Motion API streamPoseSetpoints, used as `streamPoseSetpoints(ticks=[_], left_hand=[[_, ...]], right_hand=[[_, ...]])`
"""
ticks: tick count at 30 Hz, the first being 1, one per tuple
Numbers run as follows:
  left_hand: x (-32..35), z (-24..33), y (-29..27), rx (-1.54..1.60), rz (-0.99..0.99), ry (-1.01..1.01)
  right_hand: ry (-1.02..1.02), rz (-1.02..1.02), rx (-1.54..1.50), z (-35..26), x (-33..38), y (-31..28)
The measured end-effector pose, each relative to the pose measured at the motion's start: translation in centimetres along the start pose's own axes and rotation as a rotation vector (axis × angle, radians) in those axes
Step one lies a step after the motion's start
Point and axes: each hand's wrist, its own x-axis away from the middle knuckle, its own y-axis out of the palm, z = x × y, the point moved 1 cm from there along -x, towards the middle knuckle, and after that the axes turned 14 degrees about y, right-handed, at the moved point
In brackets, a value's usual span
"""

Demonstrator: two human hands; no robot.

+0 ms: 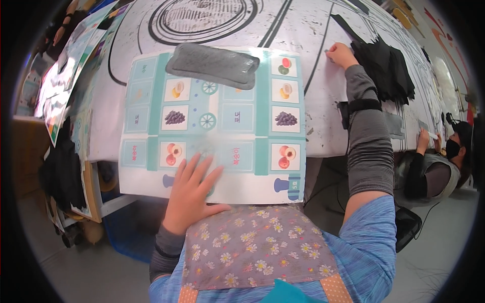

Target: Applying small strips of adhesive tape to the edges of gray felt shoe components using a template sheet.

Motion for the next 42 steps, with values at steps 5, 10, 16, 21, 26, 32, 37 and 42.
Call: streamPoseSetpoints(ticks=[5,10,16,21,26,32,37,42], left_hand=[[-0.3,0.3,-0.4,-0.023,-0.049,0.002],[0.7,-1.5,-1.4,-0.176,0.027,0.140],[6.5,-12.9,-6.8,-0.902,0.193,-0.319],[12.5,-16.0,-4.9,0.120,0.591,-1.032],[14.0,-12.6,-2.1,0.507,0.826,-1.143],[14.2,-14.7,-9.0,0.589,0.890,-0.886],[12.3,-22.2,-14.3,0.861,0.580,-0.701],[6.7,-33.8,-16.7,0.848,0.000,-0.583]], right_hand=[[-0.013,0.093,-0.053,1.0,2.5,0.0],[-0.165,0.062,-0.285,0.3,6.9,-0.7],[-0.149,-0.037,-0.578,-2.6,11.9,-2.7],[-0.071,-0.177,-0.758,-3.0,16.7,-3.3],[-0.188,-0.046,-0.779,-3.1,19.8,-3.5],[-0.270,-0.082,-1.048,-1.4,24.5,-4.8],[-0.252,-0.032,-0.986,-0.8,27.6,-6.3],[-0.216,0.024,-0.946,0.5,29.6,-6.0]])
